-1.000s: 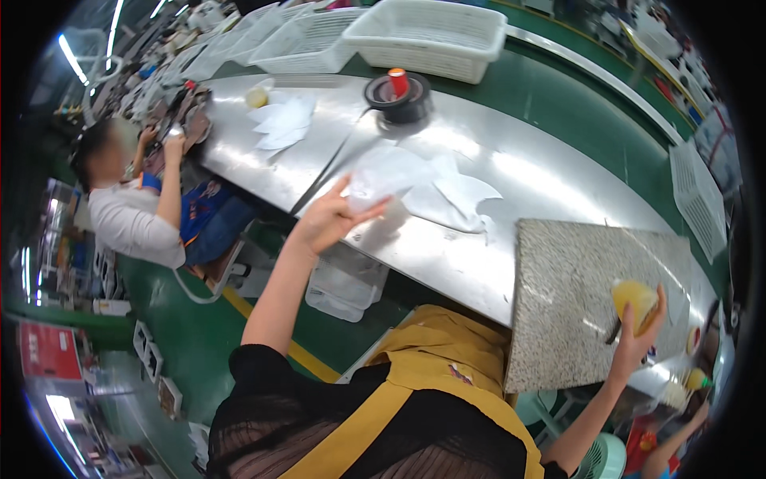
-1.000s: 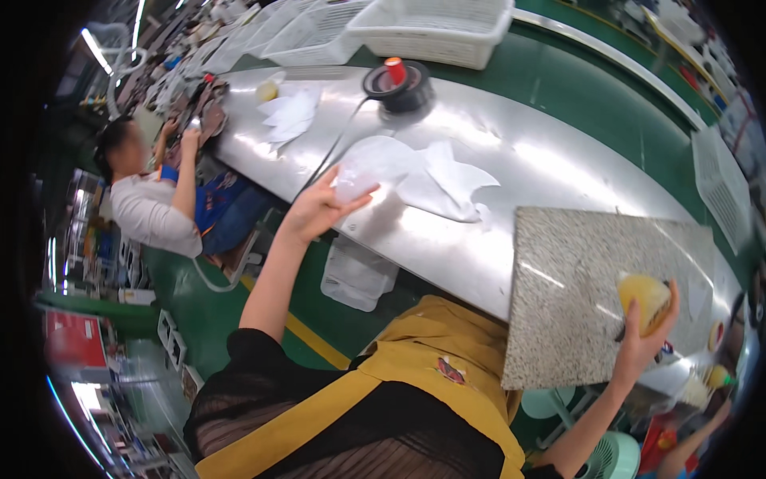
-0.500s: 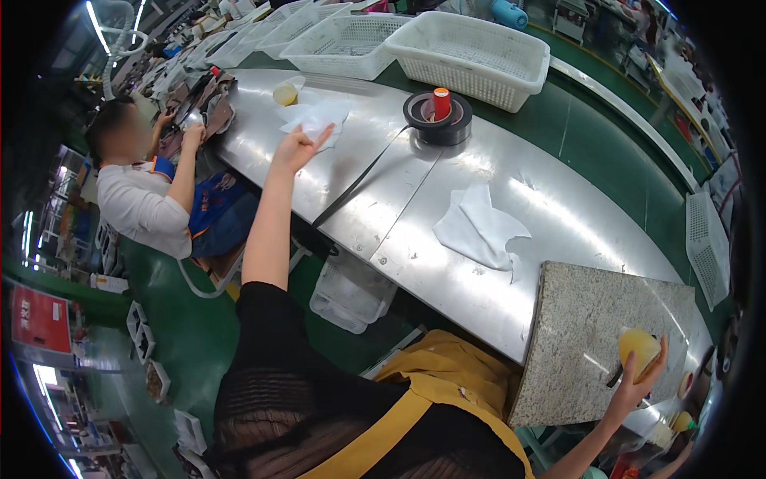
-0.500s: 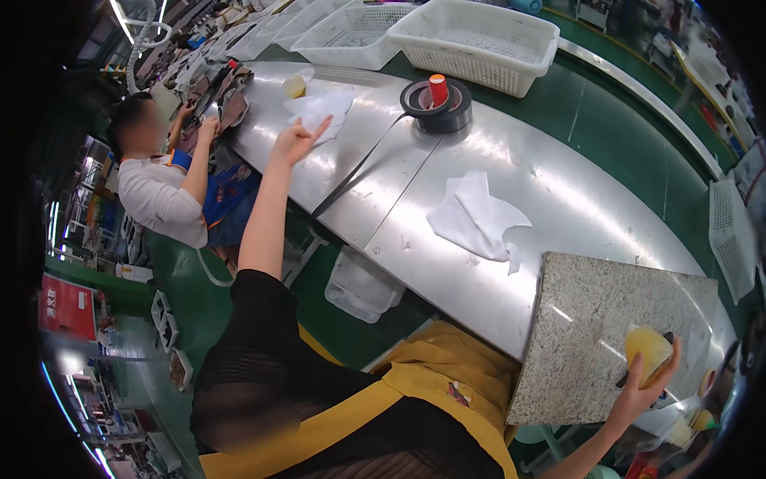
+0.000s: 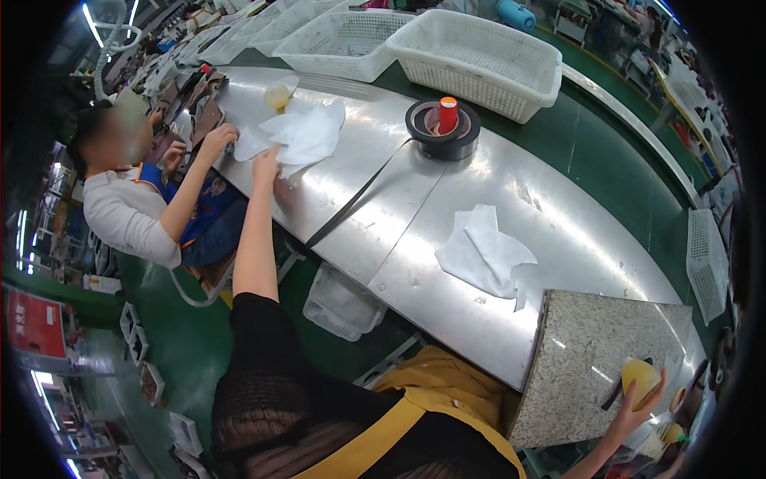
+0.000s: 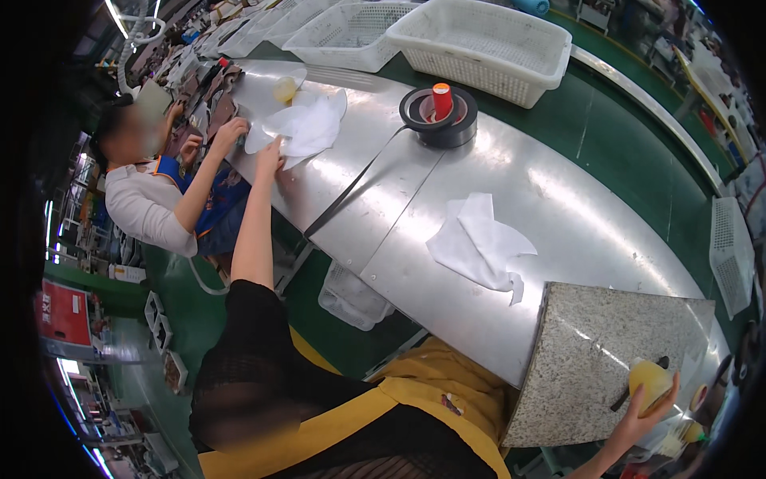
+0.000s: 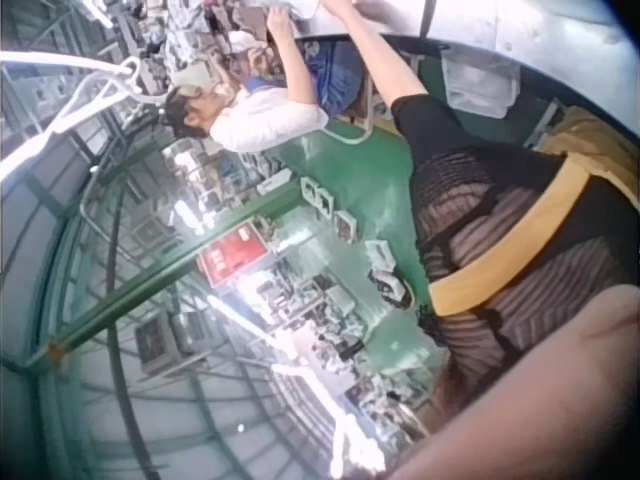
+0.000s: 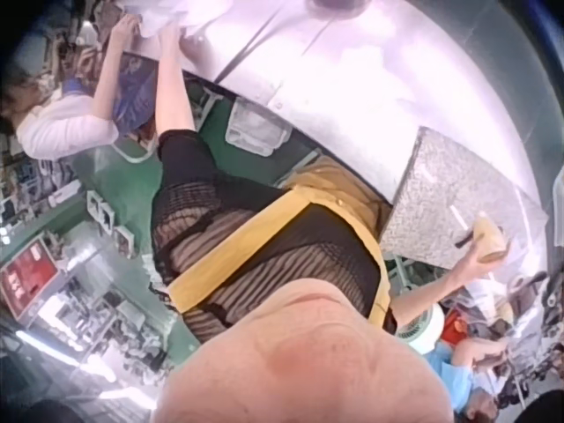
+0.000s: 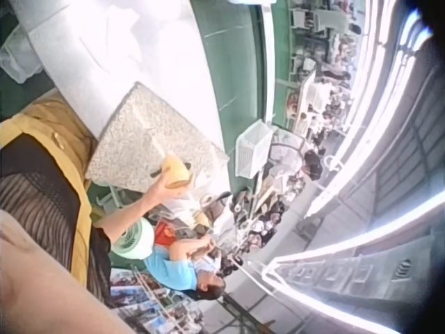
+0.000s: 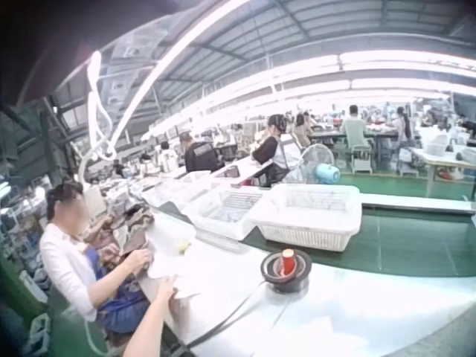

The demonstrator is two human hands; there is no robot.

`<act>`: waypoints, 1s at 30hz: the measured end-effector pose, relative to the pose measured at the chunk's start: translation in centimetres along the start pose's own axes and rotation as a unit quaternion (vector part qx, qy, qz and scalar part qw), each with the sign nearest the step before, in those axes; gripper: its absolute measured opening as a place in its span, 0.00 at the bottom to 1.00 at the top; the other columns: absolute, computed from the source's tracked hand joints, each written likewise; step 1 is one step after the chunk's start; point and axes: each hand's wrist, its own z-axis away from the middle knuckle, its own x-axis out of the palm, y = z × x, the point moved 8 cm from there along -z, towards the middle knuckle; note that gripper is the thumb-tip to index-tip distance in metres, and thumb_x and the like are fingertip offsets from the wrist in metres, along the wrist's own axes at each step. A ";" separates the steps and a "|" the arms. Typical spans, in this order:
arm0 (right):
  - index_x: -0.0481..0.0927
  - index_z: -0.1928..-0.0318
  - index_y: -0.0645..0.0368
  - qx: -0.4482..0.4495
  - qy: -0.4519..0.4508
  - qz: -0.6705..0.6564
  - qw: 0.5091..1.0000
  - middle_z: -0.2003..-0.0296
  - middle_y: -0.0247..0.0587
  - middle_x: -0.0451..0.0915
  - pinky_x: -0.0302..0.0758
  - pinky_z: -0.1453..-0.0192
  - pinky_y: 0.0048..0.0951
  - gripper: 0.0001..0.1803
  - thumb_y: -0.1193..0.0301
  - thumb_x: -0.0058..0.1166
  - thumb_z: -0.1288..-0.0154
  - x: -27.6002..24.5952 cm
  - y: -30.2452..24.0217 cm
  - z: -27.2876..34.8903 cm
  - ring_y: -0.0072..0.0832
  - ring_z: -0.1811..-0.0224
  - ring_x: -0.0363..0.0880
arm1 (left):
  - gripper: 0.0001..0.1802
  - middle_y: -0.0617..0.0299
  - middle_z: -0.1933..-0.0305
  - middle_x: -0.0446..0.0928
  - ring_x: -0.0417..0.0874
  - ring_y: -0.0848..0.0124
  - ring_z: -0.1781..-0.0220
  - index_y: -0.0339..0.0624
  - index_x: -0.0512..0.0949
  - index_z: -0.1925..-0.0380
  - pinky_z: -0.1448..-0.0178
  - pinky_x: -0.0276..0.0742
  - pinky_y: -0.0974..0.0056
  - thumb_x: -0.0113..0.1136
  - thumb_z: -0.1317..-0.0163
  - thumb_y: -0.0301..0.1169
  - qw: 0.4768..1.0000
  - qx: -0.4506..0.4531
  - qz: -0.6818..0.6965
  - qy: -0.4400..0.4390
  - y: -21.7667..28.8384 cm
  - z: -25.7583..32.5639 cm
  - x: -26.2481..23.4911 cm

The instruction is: The person applies glue to white fabric pieces and attaches them to a brown sandal upper. They then use a hammer to secure the fabric to the sandal base, repeatedly striking the edges to ensure adhesion.

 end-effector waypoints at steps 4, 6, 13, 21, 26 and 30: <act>0.59 0.32 0.61 -0.012 0.000 0.040 0.999 0.32 0.43 0.58 0.55 0.28 0.36 0.29 0.71 0.49 0.31 -0.6 -1.4 -0.2 0.37 0.30 0.55 | 0.55 0.42 0.39 0.69 0.71 0.46 0.39 0.31 0.62 0.38 0.36 0.68 0.49 0.63 0.55 0.65 0.955 0.013 -0.290 0.057 6.2 3.8 6.0; 0.59 0.32 0.62 -0.006 -0.006 0.043 0.999 0.32 0.43 0.58 0.54 0.28 0.37 0.30 0.71 0.50 0.32 -0.4 -2.3 -0.2 0.37 0.29 0.55 | 0.56 0.41 0.39 0.69 0.71 0.47 0.38 0.31 0.59 0.37 0.36 0.69 0.51 0.68 0.57 0.61 0.949 -0.025 -0.307 0.061 7.7 3.5 7.2; 0.59 0.33 0.62 -0.026 0.022 0.045 0.998 0.33 0.44 0.59 0.55 0.29 0.36 0.30 0.72 0.50 0.33 -1.5 -1.4 1.0 0.37 0.30 0.56 | 0.57 0.36 0.40 0.67 0.74 0.51 0.40 0.26 0.52 0.36 0.40 0.74 0.54 0.78 0.61 0.36 0.993 -0.083 -0.083 0.003 6.0 -2.2 9.3; 0.58 0.33 0.64 -0.022 0.050 0.012 0.998 0.33 0.45 0.58 0.50 0.27 0.37 0.30 0.74 0.51 0.34 -3.8 -0.8 1.6 0.36 0.29 0.53 | 0.40 0.48 0.42 0.70 0.76 0.61 0.44 0.36 0.56 0.34 0.43 0.76 0.56 0.66 0.44 0.25 0.874 0.084 0.458 -0.143 13.1 9.9 7.7; 0.59 0.34 0.64 -0.052 0.033 -0.026 0.998 0.35 0.45 0.61 0.52 0.28 0.33 0.32 0.77 0.53 0.37 -3.3 0.1 1.7 0.34 0.31 0.57 | 0.33 0.55 0.46 0.73 0.78 0.69 0.49 0.39 0.60 0.36 0.45 0.76 0.65 0.63 0.40 0.26 0.849 0.159 0.369 -0.345 22.2 24.6 12.5; 0.60 0.34 0.64 -0.027 0.035 -0.077 0.996 0.37 0.44 0.62 0.56 0.30 0.32 0.33 0.78 0.55 0.39 -3.1 -0.7 2.5 0.33 0.35 0.61 | 0.26 0.60 0.50 0.73 0.75 0.71 0.51 0.44 0.73 0.44 0.47 0.73 0.68 0.67 0.44 0.32 0.830 0.265 0.171 -0.460 25.9 34.7 22.9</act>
